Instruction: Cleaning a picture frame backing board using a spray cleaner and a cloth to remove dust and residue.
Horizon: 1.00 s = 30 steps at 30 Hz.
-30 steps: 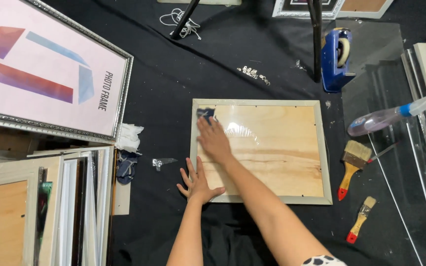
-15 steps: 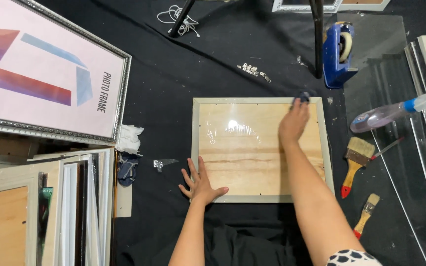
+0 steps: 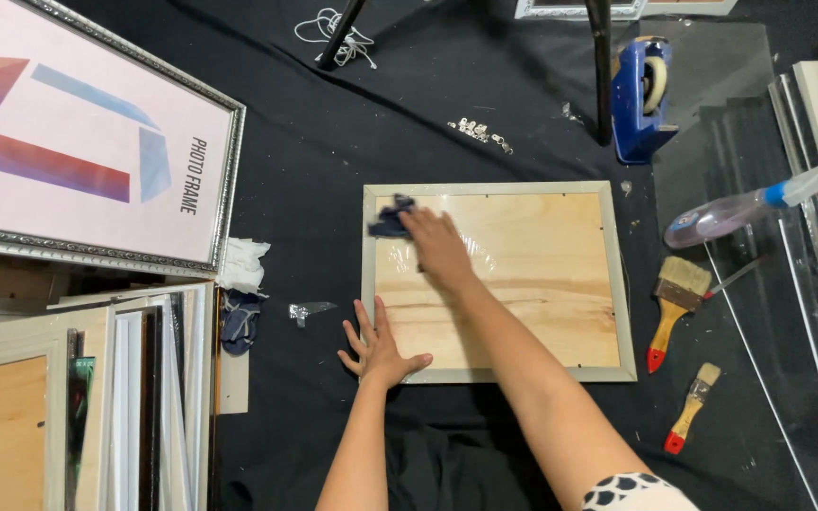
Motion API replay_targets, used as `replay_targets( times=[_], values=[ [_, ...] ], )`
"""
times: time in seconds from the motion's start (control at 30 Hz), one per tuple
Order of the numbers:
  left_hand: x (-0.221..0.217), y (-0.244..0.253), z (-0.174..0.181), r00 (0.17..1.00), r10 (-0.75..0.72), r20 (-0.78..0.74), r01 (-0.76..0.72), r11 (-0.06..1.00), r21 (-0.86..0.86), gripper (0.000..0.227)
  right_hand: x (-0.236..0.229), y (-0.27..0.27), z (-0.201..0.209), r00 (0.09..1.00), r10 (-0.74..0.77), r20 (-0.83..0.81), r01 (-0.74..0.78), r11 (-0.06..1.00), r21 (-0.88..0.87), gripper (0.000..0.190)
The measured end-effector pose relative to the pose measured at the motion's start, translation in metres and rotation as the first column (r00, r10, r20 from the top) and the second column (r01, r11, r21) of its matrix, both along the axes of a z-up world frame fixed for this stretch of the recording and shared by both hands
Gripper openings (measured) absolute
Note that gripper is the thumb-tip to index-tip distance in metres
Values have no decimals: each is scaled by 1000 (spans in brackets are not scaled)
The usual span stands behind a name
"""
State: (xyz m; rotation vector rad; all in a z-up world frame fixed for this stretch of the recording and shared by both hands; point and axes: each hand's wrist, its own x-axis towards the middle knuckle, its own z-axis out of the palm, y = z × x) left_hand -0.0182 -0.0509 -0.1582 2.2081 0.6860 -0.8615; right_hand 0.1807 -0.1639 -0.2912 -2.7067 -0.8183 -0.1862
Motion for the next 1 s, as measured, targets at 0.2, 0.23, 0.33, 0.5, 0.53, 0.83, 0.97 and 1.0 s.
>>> replay_targets(
  times=[0.2, 0.23, 0.33, 0.5, 0.53, 0.83, 0.97, 1.0],
  values=[
    [-1, 0, -2, 999, 2, 50, -3, 1000, 14, 144, -12, -223, -8, 801, -573, 174, 577, 816, 31, 55],
    [-2, 0, -4, 998, 8, 63, -9, 1000, 21, 144, -22, -253, -12, 665, -730, 159, 733, 678, 53, 52],
    [-2, -2, -6, 997, 20, 81, -22, 1000, 22, 144, -44, -215, -6, 680, -725, 109, 699, 686, 202, 59],
    [-3, 0, -12, 996, 10, 90, -12, 1000, 25, 143, -106, -45, 33, 933, -345, -106, 360, 905, 226, 53],
    [-3, 0, -15, 996, 5, 94, -8, 1000, 28, 144, -130, -12, 47, 989, -118, -86, 127, 986, 109, 63],
    [-8, 2, -6, 992, 21, 126, -24, 999, 22, 139, -124, -191, 74, 906, -392, 161, 417, 891, -177, 42],
    [-7, 4, -19, 991, 18, 132, -21, 1000, 23, 137, -138, -269, 34, 714, -660, 235, 692, 717, -86, 46],
    [-7, 7, -27, 984, 56, 169, -50, 998, -42, 128, -136, -255, 30, 737, -637, 224, 662, 748, -52, 42]
  ],
)
